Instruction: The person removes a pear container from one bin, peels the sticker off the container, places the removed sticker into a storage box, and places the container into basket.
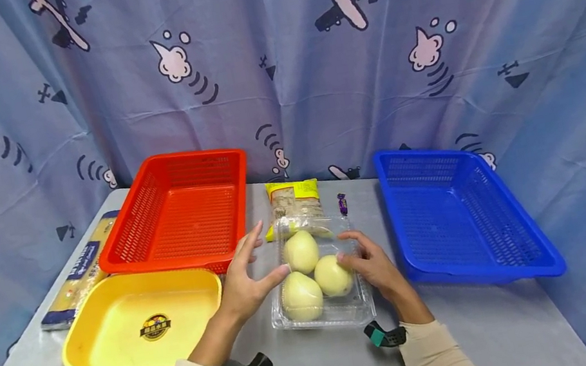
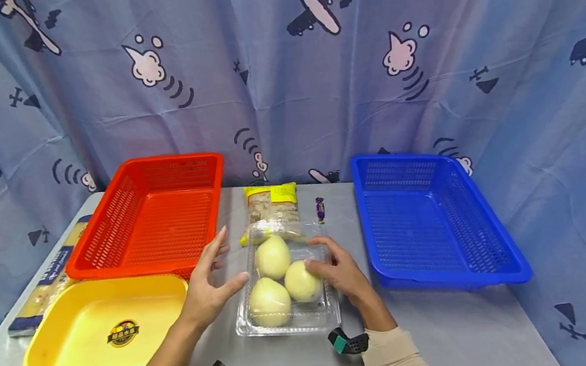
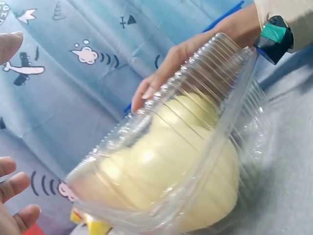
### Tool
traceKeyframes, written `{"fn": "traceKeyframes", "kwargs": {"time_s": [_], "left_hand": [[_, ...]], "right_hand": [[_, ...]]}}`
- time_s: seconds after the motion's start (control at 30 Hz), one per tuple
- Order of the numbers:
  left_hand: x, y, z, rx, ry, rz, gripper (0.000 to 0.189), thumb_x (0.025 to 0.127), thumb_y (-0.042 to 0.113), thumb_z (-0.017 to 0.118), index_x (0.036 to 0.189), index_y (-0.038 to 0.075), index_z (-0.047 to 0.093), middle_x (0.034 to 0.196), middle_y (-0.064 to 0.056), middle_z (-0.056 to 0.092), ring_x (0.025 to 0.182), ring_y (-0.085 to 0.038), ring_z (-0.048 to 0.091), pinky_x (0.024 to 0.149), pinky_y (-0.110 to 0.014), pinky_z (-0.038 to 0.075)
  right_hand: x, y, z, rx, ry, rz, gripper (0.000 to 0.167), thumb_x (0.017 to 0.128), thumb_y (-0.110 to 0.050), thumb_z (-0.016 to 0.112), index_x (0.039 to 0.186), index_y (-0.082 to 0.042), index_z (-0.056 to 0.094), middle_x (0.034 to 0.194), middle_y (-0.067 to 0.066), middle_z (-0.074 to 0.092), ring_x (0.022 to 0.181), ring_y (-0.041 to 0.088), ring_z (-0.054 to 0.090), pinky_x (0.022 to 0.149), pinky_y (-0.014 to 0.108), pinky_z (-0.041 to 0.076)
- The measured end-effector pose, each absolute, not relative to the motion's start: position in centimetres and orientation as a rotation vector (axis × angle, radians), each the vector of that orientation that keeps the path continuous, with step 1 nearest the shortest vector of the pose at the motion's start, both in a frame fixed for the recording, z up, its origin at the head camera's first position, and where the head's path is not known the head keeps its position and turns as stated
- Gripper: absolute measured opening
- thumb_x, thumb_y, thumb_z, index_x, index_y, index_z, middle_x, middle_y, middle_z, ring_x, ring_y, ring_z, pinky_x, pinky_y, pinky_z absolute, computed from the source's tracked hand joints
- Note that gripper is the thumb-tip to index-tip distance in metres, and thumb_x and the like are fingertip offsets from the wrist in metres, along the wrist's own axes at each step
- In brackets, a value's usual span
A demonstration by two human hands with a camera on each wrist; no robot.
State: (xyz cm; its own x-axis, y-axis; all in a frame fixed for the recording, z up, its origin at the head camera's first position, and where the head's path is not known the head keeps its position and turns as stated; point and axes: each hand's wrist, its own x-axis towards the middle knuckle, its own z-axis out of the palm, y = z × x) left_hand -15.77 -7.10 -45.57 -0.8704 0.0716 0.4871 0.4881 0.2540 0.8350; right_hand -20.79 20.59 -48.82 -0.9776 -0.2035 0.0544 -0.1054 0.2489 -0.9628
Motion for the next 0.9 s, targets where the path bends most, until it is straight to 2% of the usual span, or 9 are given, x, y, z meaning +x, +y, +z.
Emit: {"fn": "traceKeyframes", "kwargs": {"time_s": [0.13, 0.3, 0.47, 0.73, 0.9], "left_hand": [[-16.2, -6.6, -46.1, -0.48, -2.221, -1.678, 0.084, 0.079, 0.034, 0.077, 0.151, 0.024, 0.036, 0.143, -0.007, 0.044, 0.122, -0.034, 0.043, 0.093, -0.052, 0.039], [-16.8, -5.9, -46.6, -0.424, -2.305, -1.708, 0.084, 0.08, 0.037, 0.076, 0.152, 0.027, 0.034, 0.142, -0.009, 0.042, 0.123, -0.04, 0.042, 0.092, -0.057, 0.039], [-17.3, -5.3, -47.0, -0.361, -2.388, -1.733, 0.085, 0.079, 0.038, 0.077, 0.152, 0.031, 0.033, 0.148, -0.01, 0.036, 0.125, -0.041, 0.041, 0.094, -0.06, 0.038], [-18.0, -4.6, -47.7, -0.349, -2.471, -1.658, 0.087, 0.078, 0.038, 0.078, 0.151, 0.019, 0.036, 0.15, -0.019, 0.033, 0.13, -0.039, 0.038, 0.1, -0.057, 0.035], [-18.0, -4.2, -48.0, -0.333, -2.531, -1.649, 0.087, 0.077, 0.04, 0.078, 0.15, 0.017, 0.038, 0.149, -0.021, 0.033, 0.134, -0.039, 0.032, 0.104, -0.06, 0.027]], "right_hand": [[-20.6, 20.5, -48.7, -0.311, 2.414, -1.863, 0.043, 0.089, -0.012, 0.069, 0.13, -0.008, 0.055, 0.073, 0.004, 0.035, 0.065, 0.018, 0.036, 0.058, 0.028, 0.03], [-19.6, 20.1, -46.5, -0.324, 2.399, -1.823, 0.045, 0.09, -0.009, 0.067, 0.132, 0.001, 0.05, 0.074, 0.004, 0.035, 0.067, 0.018, 0.036, 0.059, 0.028, 0.031], [-20.2, 20.5, -47.5, -0.307, 2.391, -1.841, 0.045, 0.09, -0.011, 0.068, 0.131, -0.004, 0.053, 0.073, 0.004, 0.035, 0.066, 0.018, 0.036, 0.058, 0.028, 0.031], [-20.8, 20.7, -48.9, -0.291, 2.411, -1.861, 0.044, 0.089, -0.015, 0.07, 0.13, -0.012, 0.056, 0.073, 0.005, 0.035, 0.065, 0.019, 0.036, 0.058, 0.028, 0.031], [-20.4, 20.7, -48.1, -0.302, 2.397, -1.845, 0.046, 0.09, -0.011, 0.069, 0.132, -0.006, 0.054, 0.073, 0.005, 0.036, 0.065, 0.018, 0.036, 0.058, 0.028, 0.031]]}}
